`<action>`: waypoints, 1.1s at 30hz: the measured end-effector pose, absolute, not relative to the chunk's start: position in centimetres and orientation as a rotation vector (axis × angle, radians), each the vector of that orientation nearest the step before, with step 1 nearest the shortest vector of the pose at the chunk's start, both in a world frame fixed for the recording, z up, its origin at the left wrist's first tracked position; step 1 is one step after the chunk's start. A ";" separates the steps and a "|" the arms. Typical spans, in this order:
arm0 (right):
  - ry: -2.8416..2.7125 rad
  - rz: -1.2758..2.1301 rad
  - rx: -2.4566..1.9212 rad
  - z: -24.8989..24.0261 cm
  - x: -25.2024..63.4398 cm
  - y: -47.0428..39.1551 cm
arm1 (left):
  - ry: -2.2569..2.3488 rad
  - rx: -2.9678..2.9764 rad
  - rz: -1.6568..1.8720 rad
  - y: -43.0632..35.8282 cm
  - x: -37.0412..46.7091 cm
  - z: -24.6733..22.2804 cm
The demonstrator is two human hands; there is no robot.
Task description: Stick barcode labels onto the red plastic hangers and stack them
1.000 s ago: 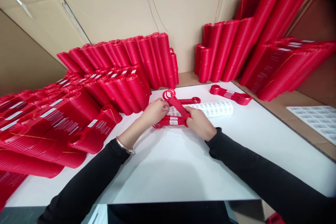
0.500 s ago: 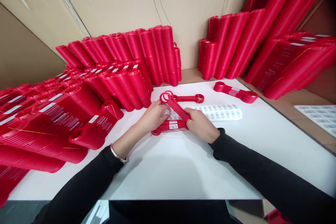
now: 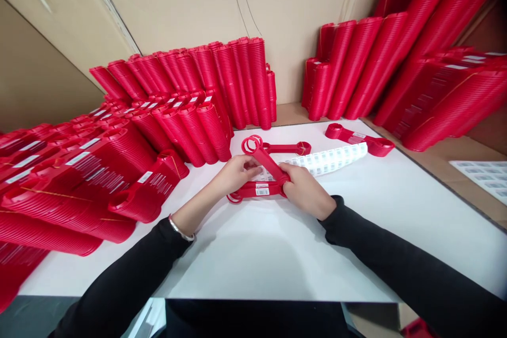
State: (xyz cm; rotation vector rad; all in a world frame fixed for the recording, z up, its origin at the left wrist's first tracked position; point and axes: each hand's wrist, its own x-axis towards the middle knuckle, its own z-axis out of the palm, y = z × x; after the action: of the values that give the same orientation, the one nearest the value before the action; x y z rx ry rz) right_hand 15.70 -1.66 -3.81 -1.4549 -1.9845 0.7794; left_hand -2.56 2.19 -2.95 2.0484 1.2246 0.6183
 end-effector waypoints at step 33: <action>-1.892 0.847 -1.364 -3.9 15.4 -1.9 | 1.058 1.437 0.863 0.5 -2.4 -1.0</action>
State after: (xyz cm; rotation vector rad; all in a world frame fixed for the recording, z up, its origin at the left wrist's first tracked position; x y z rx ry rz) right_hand 15.39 -1.92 -3.93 -1.3640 -1.8922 0.8469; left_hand -2.36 0.53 -1.01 1.4369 1.0583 0.8631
